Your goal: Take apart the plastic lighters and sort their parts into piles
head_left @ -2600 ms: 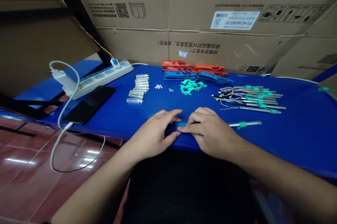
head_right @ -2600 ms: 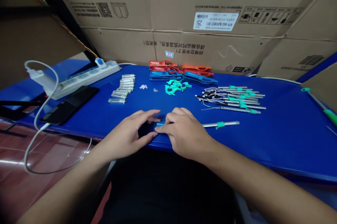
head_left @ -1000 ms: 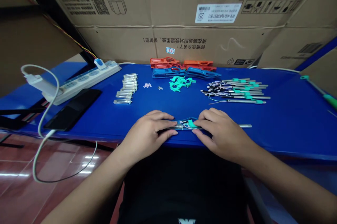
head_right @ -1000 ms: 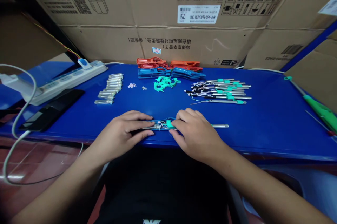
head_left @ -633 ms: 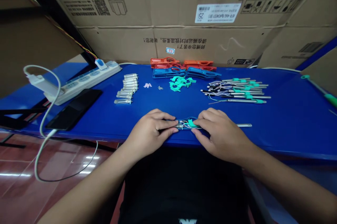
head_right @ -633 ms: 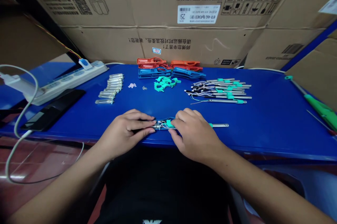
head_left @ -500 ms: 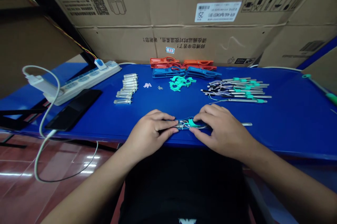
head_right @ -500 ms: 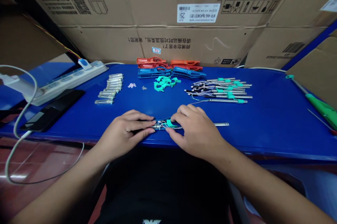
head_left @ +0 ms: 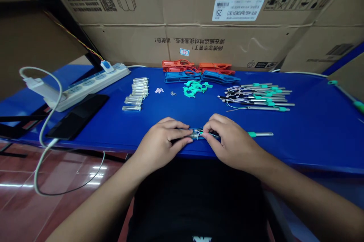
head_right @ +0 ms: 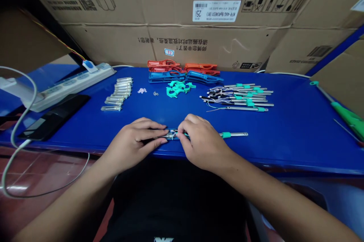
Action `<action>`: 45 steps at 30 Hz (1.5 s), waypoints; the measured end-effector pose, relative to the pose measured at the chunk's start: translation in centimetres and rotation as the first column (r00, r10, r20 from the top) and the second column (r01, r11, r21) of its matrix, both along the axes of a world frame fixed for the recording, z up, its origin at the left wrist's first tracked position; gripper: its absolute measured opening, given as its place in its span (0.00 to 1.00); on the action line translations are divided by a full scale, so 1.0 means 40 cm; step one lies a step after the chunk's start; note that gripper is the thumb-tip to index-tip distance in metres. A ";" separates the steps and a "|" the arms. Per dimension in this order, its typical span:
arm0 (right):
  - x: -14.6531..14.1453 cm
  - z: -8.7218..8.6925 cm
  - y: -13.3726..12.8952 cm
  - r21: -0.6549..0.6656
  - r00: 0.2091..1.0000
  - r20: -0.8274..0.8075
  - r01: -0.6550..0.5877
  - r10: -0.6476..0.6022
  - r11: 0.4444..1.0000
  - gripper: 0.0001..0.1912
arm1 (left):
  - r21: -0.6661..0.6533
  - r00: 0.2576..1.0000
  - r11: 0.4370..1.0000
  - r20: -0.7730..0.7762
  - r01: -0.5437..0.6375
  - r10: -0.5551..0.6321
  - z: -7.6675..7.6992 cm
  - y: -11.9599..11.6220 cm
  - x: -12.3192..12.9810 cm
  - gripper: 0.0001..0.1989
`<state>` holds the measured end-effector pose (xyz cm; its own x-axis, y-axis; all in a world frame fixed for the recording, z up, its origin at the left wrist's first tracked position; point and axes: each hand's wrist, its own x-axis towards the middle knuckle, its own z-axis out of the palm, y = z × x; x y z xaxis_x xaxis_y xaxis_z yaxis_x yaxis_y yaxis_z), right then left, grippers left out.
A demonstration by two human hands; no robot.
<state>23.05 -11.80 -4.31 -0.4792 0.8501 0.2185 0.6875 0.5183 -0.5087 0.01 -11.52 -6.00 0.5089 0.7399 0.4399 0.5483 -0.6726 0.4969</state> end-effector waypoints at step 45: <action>-0.015 -0.023 0.003 0.199 0.997 -0.052 0.064 -0.055 0.978 0.03 | 0.038 0.997 0.999 -0.078 0.001 0.002 0.019 0.001 0.052 0.08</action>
